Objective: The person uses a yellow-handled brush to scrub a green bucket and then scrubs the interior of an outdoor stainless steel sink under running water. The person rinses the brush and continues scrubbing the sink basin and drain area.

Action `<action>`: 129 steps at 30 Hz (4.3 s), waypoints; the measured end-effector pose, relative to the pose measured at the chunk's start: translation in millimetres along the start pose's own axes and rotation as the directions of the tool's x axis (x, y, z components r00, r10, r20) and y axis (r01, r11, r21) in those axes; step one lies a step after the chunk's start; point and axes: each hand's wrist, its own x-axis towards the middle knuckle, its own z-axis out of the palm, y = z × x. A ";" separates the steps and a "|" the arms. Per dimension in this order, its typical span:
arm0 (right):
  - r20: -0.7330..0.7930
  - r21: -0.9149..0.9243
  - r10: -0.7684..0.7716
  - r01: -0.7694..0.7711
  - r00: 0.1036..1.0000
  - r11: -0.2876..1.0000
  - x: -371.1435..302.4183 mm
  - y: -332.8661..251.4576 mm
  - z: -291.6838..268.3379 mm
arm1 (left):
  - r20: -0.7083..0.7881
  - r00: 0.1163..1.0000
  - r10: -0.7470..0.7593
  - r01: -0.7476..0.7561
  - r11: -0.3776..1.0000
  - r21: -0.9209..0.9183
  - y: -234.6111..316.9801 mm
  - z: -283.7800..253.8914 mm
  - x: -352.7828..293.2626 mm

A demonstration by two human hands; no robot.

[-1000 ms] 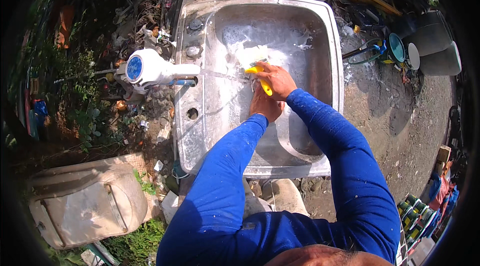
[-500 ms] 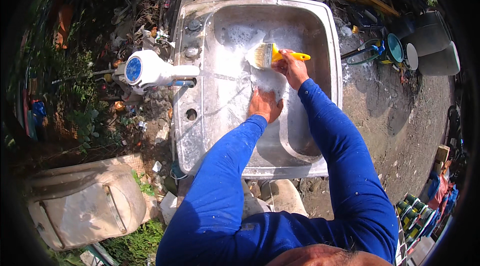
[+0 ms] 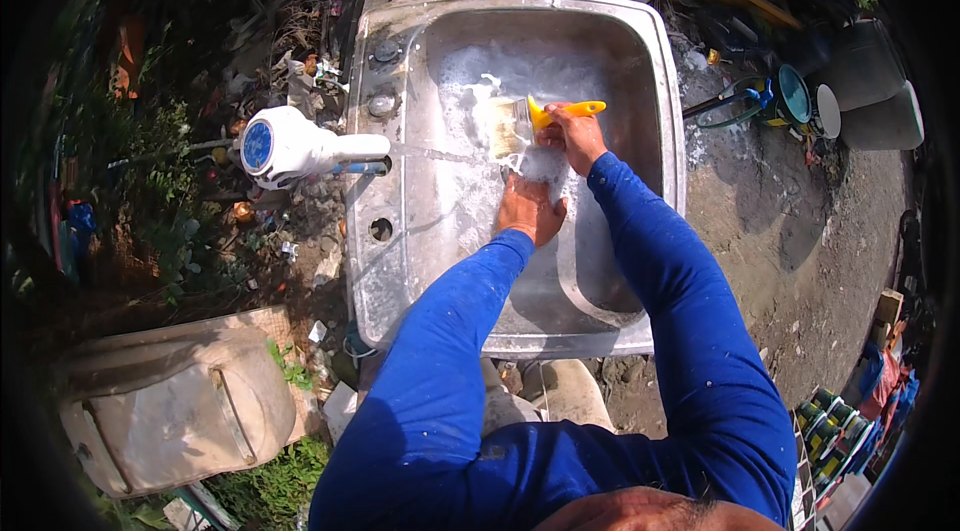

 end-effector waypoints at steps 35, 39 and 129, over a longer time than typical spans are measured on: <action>0.756 -0.655 -0.201 0.723 0.623 -0.219 -36.9 -3.4 28.6 | 0.064 0.991 0.120 -0.130 0.973 0.192 0.0 -16.1 0.6; 0.527 -0.824 -0.544 0.550 0.653 -0.139 -20.6 -0.3 20.5 | 0.285 0.956 0.065 -0.087 0.994 0.064 2.4 -26.1 6.7; 0.329 -0.874 -0.435 0.444 0.838 0.195 -35.3 -15.4 1.0 | 0.495 0.868 -0.020 -0.004 0.999 0.046 13.8 -56.9 11.9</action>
